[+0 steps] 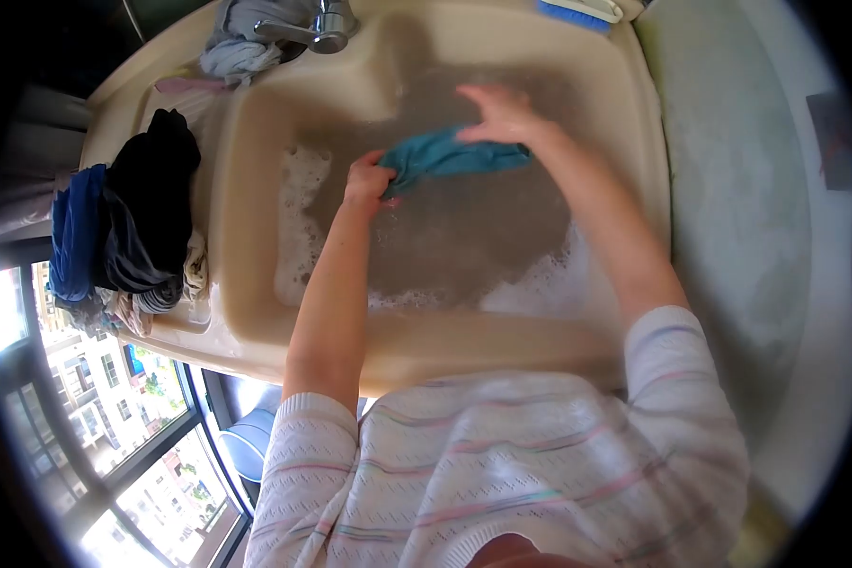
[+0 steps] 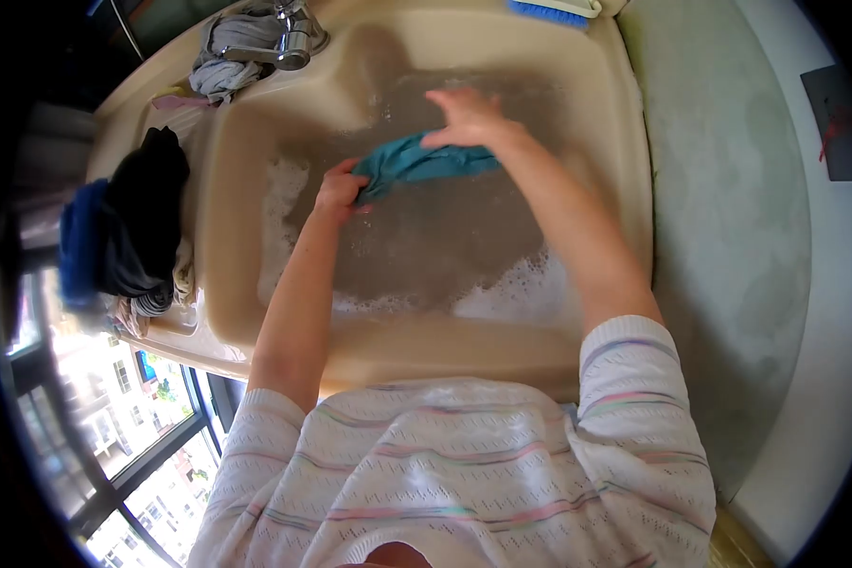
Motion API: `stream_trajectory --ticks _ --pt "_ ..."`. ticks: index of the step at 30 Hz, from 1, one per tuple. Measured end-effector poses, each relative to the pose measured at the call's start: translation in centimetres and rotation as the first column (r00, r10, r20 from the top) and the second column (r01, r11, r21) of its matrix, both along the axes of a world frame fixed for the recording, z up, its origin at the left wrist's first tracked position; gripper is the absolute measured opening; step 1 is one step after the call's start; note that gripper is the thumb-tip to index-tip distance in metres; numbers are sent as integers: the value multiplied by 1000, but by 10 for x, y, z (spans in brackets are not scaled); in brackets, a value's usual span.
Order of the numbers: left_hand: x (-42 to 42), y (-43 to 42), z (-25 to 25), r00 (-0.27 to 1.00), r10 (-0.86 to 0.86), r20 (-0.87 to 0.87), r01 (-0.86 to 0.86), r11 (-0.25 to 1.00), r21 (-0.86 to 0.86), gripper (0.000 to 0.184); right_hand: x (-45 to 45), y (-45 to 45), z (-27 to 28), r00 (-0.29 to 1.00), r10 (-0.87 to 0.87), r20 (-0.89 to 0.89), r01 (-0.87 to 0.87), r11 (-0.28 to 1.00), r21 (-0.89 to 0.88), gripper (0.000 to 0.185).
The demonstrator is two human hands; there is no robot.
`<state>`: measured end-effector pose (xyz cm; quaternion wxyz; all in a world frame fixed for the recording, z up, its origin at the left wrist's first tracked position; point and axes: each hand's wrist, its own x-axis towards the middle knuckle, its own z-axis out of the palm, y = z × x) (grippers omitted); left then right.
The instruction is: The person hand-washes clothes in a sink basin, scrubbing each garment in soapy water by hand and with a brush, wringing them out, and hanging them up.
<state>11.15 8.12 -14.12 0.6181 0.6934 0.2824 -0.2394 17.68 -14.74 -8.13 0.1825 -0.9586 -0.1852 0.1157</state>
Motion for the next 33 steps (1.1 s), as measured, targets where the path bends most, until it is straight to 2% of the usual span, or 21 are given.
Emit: stream_trajectory --ticks 2,4,6,7,9,10,12,13,15,16,17,19,22,23,24,25,26,27,31,33 --pt "1 0 2 999 1 32 -1 1000 -2 45 -16 21 -42 989 148 6 -147 986 -79 76" --pt "0 4 -3 997 19 81 -22 999 36 45 -30 30 -54 943 197 -269 -281 904 -323 75" --pt "-3 8 -13 995 -9 95 2 998 66 43 -54 31 -81 937 144 -320 -261 895 -362 74" --pt "-3 8 -19 994 -17 106 9 997 76 41 -64 24 -109 947 173 -272 -260 909 -327 69" --pt "0 9 -32 964 -246 101 212 941 262 38 -75 8 -157 961 221 -165 -257 935 -244 59" --pt "1 10 -35 931 -357 78 308 882 356 36 -66 9 -138 915 253 -315 -330 918 -221 54" --pt "1 4 -19 947 -311 82 279 921 273 32 -42 14 -60 755 284 -591 -442 886 -139 43" --pt "2 -2 -7 952 -294 83 269 936 229 30 -33 12 -43 813 324 -483 -419 903 -99 33" --pt "1 -10 18 964 -261 42 260 965 28 30 -17 8 -7 915 192 -355 -255 956 -142 28" --pt "0 -13 27 969 -244 18 245 967 -71 33 -28 15 29 981 178 -77 -194 925 -326 24" --pt "-1 -15 34 960 -277 -37 265 944 -197 41 -24 17 40 985 168 -31 -167 907 -387 18" --pt "-3 -22 44 928 -350 -128 263 858 -441 58 -35 26 55 969 231 84 -194 930 -313 15" --pt "-11 -45 50 956 -171 -240 -48 713 -700 76 -68 42 63 899 386 209 -340 913 -223 16" --pt "-17 -53 48 973 0 -232 -185 605 -775 74 -81 44 59 854 452 257 -436 892 -122 14" --pt "-19 -58 48 944 76 -320 -322 411 -853 67 -94 44 52 802 517 298 -519 851 -80 10" --pt "-17 -54 35 956 68 -286 -289 397 -871 62 -108 45 53 794 537 285 -554 832 -28 5" --pt "-18 -50 34 966 62 -251 -256 380 -889 57 -119 45 50 759 541 361 -585 811 16 4" --pt "-18 -46 33 965 92 -247 -261 461 -848 44 -124 43 48 773 538 336 -585 810 48 5" --pt "-17 -44 39 972 192 -135 -207 429 -879 23 -122 35 65 793 503 343 -592 768 245 11" --pt "-19 -44 54 957 250 -146 -242 414 -877 14 -110 30 81 810 540 228 -586 754 296 14"
